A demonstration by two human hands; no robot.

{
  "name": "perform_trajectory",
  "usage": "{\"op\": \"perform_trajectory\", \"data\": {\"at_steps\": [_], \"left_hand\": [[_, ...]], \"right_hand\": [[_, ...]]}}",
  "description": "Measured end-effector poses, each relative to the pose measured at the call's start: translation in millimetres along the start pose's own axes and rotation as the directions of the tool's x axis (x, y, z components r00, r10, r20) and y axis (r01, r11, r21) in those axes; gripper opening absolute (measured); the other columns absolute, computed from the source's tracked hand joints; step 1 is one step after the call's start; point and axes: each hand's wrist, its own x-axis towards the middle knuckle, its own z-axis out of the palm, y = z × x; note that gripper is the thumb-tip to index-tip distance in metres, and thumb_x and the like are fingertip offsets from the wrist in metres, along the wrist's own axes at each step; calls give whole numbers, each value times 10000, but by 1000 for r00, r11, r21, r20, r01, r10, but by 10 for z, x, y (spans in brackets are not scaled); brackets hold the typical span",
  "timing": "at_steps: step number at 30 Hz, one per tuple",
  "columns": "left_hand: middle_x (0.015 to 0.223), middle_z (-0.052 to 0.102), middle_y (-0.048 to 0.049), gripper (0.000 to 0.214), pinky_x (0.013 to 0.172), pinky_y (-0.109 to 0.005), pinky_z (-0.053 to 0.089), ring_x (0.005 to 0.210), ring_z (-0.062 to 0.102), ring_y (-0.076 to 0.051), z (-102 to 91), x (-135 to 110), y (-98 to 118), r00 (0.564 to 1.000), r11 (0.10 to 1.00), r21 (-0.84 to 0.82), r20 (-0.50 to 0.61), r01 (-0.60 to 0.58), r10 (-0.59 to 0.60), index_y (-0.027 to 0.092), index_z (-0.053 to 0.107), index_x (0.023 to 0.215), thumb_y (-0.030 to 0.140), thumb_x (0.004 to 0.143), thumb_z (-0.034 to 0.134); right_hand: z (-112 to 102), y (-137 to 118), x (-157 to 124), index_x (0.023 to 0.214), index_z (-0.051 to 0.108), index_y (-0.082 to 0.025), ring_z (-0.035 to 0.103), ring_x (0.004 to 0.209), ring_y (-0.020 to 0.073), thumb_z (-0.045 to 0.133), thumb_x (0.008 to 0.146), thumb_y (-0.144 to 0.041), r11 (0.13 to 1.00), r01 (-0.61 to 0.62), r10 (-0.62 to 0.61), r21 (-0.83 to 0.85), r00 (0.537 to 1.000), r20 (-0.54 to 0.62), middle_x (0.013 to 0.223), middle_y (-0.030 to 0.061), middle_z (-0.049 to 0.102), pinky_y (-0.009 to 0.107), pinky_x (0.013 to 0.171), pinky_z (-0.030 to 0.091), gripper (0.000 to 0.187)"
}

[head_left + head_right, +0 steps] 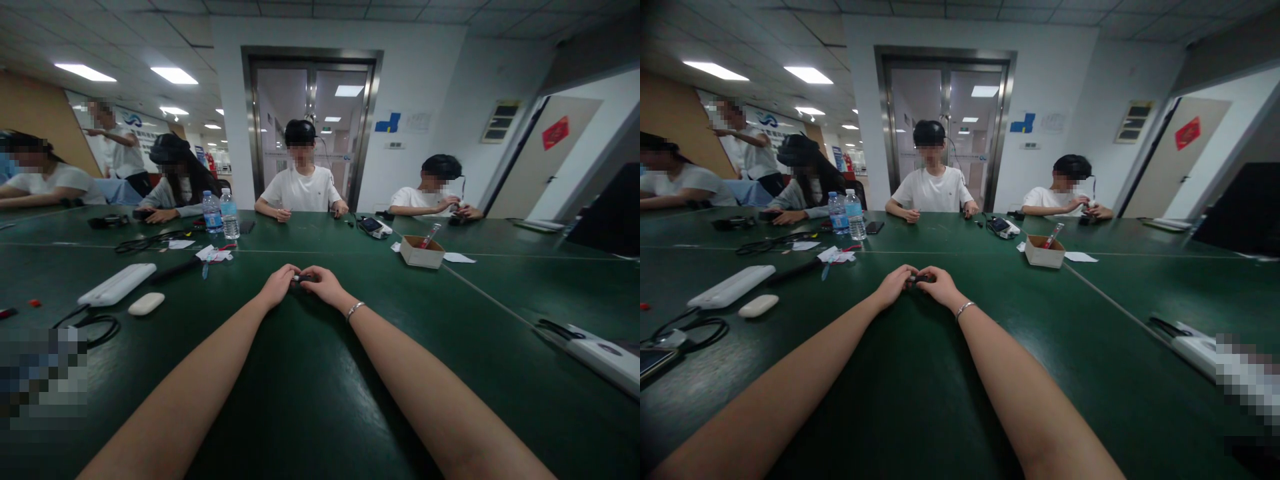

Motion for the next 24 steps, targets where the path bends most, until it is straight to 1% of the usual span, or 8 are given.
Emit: {"op": "perform_trajectory", "data": {"at_steps": [2,5,9,13,17,18,21,24], "left_hand": [[764,578,-15,318,631,-258,394,696,519,-151,2,-4,5,1000,1000,6,7,-4,4,191,590,931,342,841,325],[792,574,-7,258,669,-251,391,744,515,-149,10,0,3,999,999,18,-16,-45,46,201,586,936,309,808,390],[670,528,7,299,613,-250,381,644,491,-143,19,12,-19,1000,1000,-20,1,-11,11,193,578,955,315,819,342],[759,559,-2,245,675,-249,387,728,509,-144,16,18,-33,998,998,-18,8,-68,68,193,575,945,275,775,419],[636,504,14,294,609,-251,380,623,483,-140,18,15,-33,1000,999,-37,16,-24,25,194,571,940,339,830,341],[632,497,17,294,608,-249,379,619,480,-138,20,13,-29,1000,999,-26,4,-25,25,198,572,942,346,832,343],[706,530,9,253,644,-246,388,679,500,-138,19,1,-1,999,999,-12,-22,-45,45,201,575,948,326,808,405],[697,536,2,292,639,-253,398,655,499,-140,13,-12,37,1000,999,-35,-4,-11,11,189,573,949,344,829,356]], "right_hand": [[3,-1,1,934,610,-135,555,530,84,658,714,-84,1000,-4,4,12,1000,0,747,9,602,182,491,449,231],[9,2,7,932,614,-135,551,522,74,646,727,-80,1000,6,-6,23,1000,1,772,13,603,176,495,450,214],[14,17,19,939,614,-130,543,506,66,626,745,-75,999,-5,5,38,1000,-6,758,8,600,170,493,444,202],[10,36,28,935,615,-131,543,497,65,617,765,-101,999,6,-6,32,1000,2,760,10,596,162,469,425,173],[13,38,28,945,613,-130,538,493,62,608,773,-101,999,-9,9,42,1000,2,752,7,591,159,468,425,175],[14,36,27,946,613,-130,538,492,62,606,774,-98,999,-11,11,44,1000,2,747,5,589,160,471,428,175],[17,30,25,940,613,-128,539,492,64,597,783,-102,999,-6,6,44,1000,2,736,3,583,163,473,430,160],[17,30,25,936,610,-129,538,488,64,596,786,-109,999,-11,12,42,1000,-2,719,-2,577,161,471,428,152]]}}
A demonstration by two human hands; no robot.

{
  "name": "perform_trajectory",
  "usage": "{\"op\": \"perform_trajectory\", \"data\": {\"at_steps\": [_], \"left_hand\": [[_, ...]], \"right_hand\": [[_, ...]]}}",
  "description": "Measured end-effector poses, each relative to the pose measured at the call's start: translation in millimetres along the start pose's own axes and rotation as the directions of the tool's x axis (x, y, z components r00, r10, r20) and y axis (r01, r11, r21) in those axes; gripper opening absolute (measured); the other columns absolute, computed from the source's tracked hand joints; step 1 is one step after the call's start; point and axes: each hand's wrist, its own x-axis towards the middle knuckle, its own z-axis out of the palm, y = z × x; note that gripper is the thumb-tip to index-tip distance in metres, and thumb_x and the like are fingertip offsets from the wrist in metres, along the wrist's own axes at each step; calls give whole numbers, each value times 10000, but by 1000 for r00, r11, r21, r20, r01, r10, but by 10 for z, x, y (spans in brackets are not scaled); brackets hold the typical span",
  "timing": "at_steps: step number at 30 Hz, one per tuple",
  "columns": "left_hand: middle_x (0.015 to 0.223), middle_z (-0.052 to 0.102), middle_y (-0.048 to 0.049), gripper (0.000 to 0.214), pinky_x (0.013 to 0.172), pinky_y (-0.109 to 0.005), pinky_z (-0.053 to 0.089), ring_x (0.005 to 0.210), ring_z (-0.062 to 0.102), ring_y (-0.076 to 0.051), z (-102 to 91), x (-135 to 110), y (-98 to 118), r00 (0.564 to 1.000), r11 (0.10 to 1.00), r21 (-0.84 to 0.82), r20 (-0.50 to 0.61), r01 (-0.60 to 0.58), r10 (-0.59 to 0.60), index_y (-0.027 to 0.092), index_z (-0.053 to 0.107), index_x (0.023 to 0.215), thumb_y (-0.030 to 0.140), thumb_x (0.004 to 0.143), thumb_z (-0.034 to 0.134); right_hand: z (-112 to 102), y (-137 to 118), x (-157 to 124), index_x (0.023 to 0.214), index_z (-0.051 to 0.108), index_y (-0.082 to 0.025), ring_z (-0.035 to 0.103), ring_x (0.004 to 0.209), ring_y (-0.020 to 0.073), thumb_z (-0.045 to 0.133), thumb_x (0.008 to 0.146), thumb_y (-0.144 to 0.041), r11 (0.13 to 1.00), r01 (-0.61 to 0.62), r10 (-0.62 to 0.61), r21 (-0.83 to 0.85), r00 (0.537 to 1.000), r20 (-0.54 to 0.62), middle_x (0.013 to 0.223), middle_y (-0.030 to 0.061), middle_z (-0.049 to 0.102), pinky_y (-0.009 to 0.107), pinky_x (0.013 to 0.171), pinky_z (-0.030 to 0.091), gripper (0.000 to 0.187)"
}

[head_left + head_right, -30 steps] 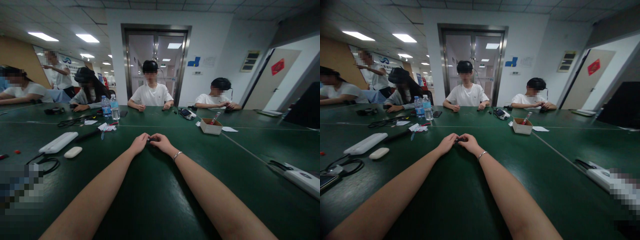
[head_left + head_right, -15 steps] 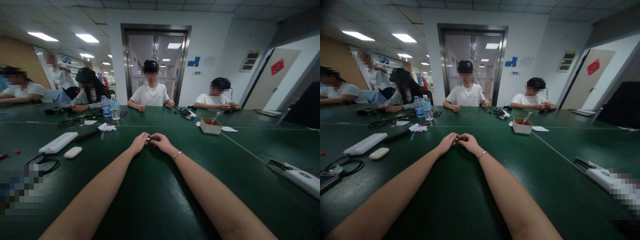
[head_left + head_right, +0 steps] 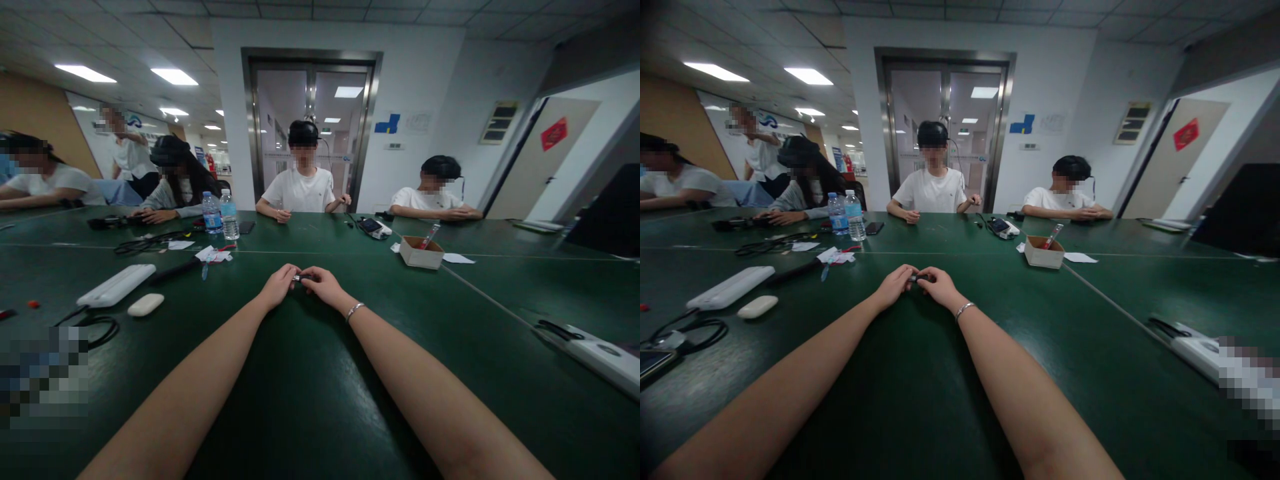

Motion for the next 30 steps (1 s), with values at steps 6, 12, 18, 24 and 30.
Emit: {"op": "perform_trajectory", "data": {"at_steps": [6,12,18,24,30], "left_hand": [[803,577,-14,260,679,-255,412,732,522,-146,5,12,-9,1000,1000,-15,3,1,-1,188,571,955,289,802,387],[880,585,-19,232,716,-255,416,792,532,-148,9,14,-26,998,998,-6,6,-55,55,196,571,964,281,780,459],[867,587,-18,245,708,-254,417,785,531,-146,10,4,5,999,999,2,2,-44,44,197,572,966,313,811,421],[783,572,-7,269,664,-250,416,715,528,-139,14,12,-27,1000,1000,-5,15,-15,15,195,567,975,341,824,399],[817,570,-6,237,726,-257,413,763,530,-139,4,15,-26,999,999,5,0,-46,46,197,571,980,271,775,478]], "right_hand": [[-5,1,-2,926,612,-132,539,488,67,595,789,-116,1000,12,-12,-6,1000,2,700,-8,574,161,466,421,139],[-1,-6,-2,919,610,-121,529,475,65,592,792,-106,1000,-4,4,4,1000,-2,669,-16,559,158,455,410,129],[2,-22,-3,927,611,-129,529,474,63,591,793,-103,1000,-21,21,11,1000,2,663,-22,555,154,461,413,137],[2,-19,-5,938,617,-132,535,475,67,599,794,-118,1000,-19,19,-9,1000,-4,658,-23,555,162,474,417,146],[-4,-7,-2,911,617,-126,540,464,70,599,798,-138,1000,-12,12,-14,1000,-13,629,-30,540,156,447,394,115]]}}
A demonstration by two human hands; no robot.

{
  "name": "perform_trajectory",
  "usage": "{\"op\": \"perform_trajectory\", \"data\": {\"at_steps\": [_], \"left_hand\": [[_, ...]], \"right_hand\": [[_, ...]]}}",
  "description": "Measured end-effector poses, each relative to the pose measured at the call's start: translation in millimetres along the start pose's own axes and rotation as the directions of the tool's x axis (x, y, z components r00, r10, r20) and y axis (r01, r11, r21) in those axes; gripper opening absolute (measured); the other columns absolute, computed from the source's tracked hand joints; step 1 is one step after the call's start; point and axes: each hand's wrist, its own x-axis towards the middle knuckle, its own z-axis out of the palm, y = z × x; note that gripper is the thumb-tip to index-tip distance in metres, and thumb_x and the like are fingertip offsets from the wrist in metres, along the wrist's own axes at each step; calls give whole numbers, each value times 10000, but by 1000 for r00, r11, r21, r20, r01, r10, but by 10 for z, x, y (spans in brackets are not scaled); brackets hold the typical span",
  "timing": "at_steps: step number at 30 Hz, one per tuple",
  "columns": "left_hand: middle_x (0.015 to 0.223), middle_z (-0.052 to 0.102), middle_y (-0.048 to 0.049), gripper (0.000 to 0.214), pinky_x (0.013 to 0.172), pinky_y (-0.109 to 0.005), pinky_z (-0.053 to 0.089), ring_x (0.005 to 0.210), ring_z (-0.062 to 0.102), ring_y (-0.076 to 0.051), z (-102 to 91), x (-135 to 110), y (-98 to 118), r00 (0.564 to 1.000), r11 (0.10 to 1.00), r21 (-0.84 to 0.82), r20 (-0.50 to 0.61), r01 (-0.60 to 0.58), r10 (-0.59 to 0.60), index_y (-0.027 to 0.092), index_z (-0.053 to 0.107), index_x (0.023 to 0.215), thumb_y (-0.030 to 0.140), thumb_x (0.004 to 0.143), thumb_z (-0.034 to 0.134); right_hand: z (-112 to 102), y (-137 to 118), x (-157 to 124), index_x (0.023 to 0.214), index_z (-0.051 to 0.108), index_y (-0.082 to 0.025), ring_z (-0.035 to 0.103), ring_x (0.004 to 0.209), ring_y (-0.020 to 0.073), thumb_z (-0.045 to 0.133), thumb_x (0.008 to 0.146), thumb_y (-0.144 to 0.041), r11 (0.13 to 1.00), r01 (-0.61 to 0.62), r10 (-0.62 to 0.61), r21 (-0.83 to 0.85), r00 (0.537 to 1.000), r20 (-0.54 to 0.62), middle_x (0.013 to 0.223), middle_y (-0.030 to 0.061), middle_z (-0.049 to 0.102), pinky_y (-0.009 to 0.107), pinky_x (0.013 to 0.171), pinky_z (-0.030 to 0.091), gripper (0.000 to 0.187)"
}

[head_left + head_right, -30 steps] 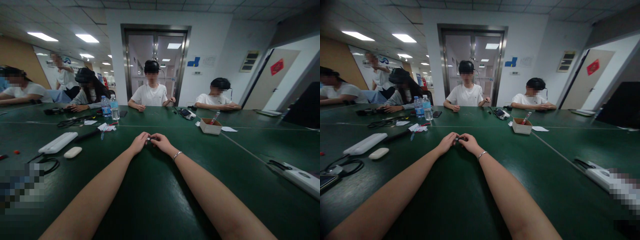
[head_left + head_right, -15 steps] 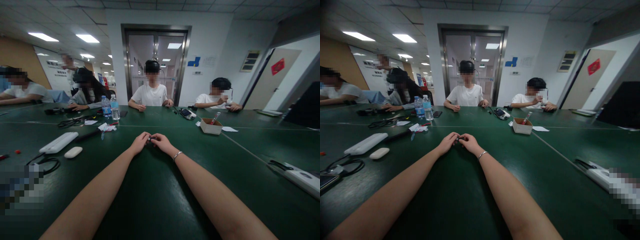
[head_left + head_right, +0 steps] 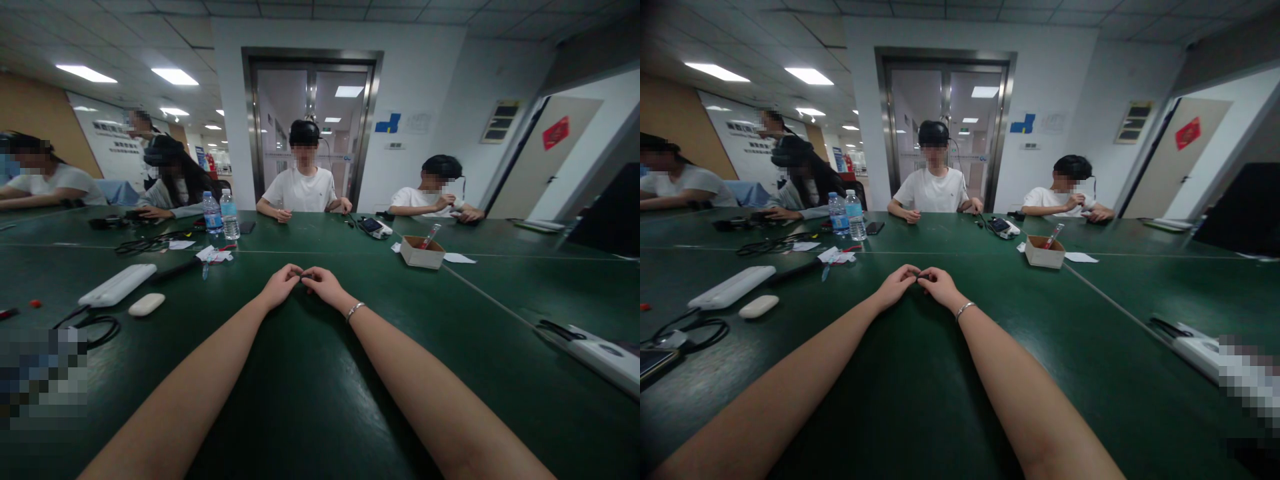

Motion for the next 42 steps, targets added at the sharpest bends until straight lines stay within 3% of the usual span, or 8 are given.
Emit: {"op": "perform_trajectory", "data": {"at_steps": [5,12,23,28,34,42], "left_hand": [[867,589,-27,212,769,-267,424,809,542,-142,0,-11,46,997,998,-24,-46,-62,61,182,575,941,238,743,524],[842,604,-42,232,641,-246,442,781,567,-155,-9,-44,129,993,993,-75,-71,-95,90,161,574,909,226,687,588],[831,628,-41,213,709,-266,436,764,575,-150,5,-18,88,996,992,-102,-58,-71,65,161,598,884,295,719,578],[558,556,21,280,554,-232,389,538,518,-120,22,-11,11,999,995,-93,-14,28,-29,169,564,945,385,796,467],[495,498,40,341,457,-211,321,440,436,-105,8,-7,-31,999,997,-71,-6,44,-45,175,568,959,443,816,413],[612,543,10,202,539,-213,374,574,511,-111,17,15,46,998,971,-230,9,70,-70,161,555,884,272,775,428]], "right_hand": [[-25,-65,-12,844,608,-125,478,388,62,549,847,-229,999,-43,42,31,999,13,557,-29,526,145,369,340,120],[-42,-113,-3,846,593,-126,379,307,55,449,911,-304,986,-138,139,94,990,-12,425,-56,449,133,307,269,238],[-70,-78,0,907,578,-132,471,395,38,513,838,-107,967,-106,99,231,994,42,620,-39,527,125,370,347,97],[-82,-89,-16,948,575,-136,488,430,34,556,775,-25,974,-67,49,218,995,85,661,-44,527,120,383,349,206],[-86,-98,-25,975,562,-126,569,500,69,590,777,-42,982,-94,74,166,990,122,660,-23,566,123,401,365,217],[-50,-92,-7,879,575,-105,588,523,75,558,825,-62,983,-124,109,137,988,112,640,3,602,117,410,369,71]]}}
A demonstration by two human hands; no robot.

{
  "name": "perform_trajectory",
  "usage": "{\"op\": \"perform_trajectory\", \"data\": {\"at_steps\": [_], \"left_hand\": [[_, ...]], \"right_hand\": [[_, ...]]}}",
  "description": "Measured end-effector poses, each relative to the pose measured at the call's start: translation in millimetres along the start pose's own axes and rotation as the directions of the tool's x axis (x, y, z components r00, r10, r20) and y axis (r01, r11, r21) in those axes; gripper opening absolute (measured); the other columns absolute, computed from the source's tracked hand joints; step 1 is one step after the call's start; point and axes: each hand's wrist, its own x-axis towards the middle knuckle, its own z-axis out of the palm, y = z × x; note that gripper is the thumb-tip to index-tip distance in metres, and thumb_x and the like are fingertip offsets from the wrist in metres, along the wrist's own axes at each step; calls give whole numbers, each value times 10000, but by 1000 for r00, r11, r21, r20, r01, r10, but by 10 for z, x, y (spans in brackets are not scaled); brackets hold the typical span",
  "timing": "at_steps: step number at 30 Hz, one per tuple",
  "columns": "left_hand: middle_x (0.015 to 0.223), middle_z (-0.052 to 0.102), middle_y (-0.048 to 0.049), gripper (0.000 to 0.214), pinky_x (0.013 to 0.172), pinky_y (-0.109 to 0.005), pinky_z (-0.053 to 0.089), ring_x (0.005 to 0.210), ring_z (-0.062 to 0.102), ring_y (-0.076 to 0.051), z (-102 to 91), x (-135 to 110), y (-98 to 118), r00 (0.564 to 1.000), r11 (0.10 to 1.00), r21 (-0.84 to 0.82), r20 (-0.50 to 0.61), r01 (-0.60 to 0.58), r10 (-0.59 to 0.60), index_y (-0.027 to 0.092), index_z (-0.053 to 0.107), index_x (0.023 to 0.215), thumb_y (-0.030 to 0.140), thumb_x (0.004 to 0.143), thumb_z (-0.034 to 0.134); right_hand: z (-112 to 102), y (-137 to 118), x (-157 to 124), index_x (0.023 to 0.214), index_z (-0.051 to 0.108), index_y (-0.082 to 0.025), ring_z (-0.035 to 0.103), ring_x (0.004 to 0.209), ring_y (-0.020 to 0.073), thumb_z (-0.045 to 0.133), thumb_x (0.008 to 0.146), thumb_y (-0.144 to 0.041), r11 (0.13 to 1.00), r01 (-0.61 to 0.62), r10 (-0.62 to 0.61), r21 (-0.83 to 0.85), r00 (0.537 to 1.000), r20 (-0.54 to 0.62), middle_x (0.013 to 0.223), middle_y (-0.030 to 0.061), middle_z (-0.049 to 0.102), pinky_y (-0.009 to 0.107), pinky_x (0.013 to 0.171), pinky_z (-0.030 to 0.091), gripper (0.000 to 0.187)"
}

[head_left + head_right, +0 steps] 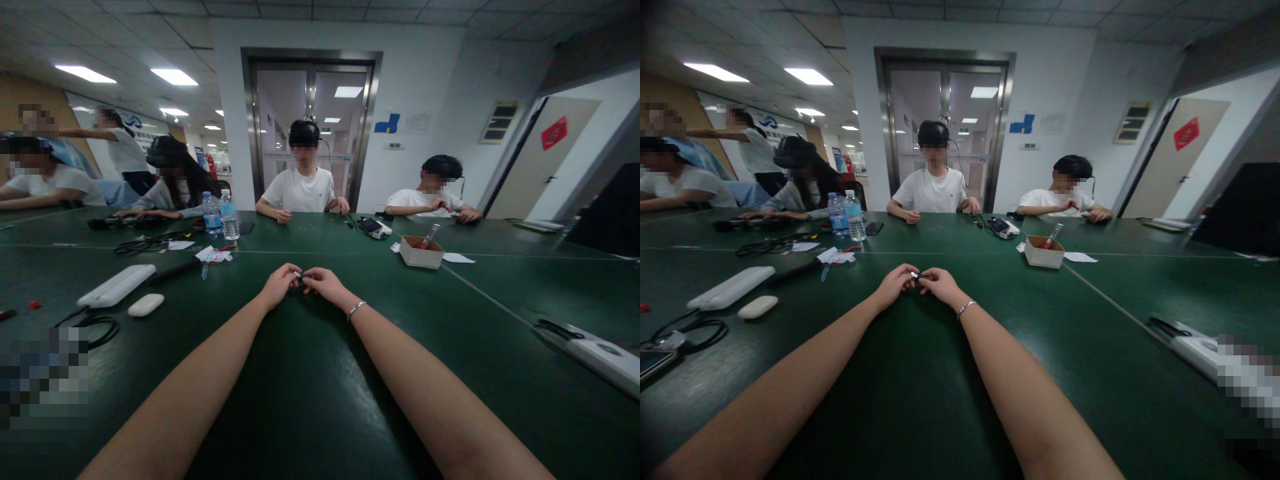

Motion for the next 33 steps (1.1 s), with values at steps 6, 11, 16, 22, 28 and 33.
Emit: {"op": "perform_trajectory", "data": {"at_steps": [6,11,16,22,28,33], "left_hand": [[705,584,-11,202,606,-243,389,662,542,-135,5,6,-45,1000,995,99,9,2,-3,169,532,892,320,788,446],[710,555,-32,393,637,-280,356,700,511,-169,-37,-17,-1,998,869,494,-30,-26,47,178,547,675,466,844,339],[738,522,-45,473,650,-295,363,703,504,-183,-54,-51,56,996,843,536,-89,46,2,181,580,682,509,852,283],[953,536,-43,230,752,-266,401,855,514,-162,-60,-7,-53,991,960,259,-53,-106,124,201,580,973,283,791,464],[628,503,18,288,559,-231,380,592,488,-127,-57,-18,-76,998,978,199,15,-61,59,199,574,950,402,832,408],[732,534,-1,323,572,-235,397,588,479,-117,-36,-29,-30,998,977,202,12,-61,60,192,562,987,389,853,345]], "right_hand": [[-1,43,18,857,569,-109,574,504,74,577,799,-51,1000,7,-7,-9,999,-51,623,-10,587,119,399,372,83],[-5,7,-13,877,584,-102,564,496,68,598,783,-51,998,33,-35,-50,999,-40,618,-14,584,123,421,387,108],[7,-27,-34,894,591,-105,572,508,72,608,768,-43,998,40,-42,-54,998,-36,634,-9,595,129,441,399,141],[8,-18,-33,889,595,-111,571,508,78,609,775,-60,998,38,-41,-53,998,-41,609,-11,588,132,439,393,126],[17,-50,-55,889,597,-105,566,513,74,610,759,-37,997,45,-48,-62,998,-34,646,-4,596,136,450,398,148],[25,-63,-56,888,592,-102,545,478,67,600,760,-29,996,44,-47,-72,998,-36,607,-18,582,134,434,385,148]]}}
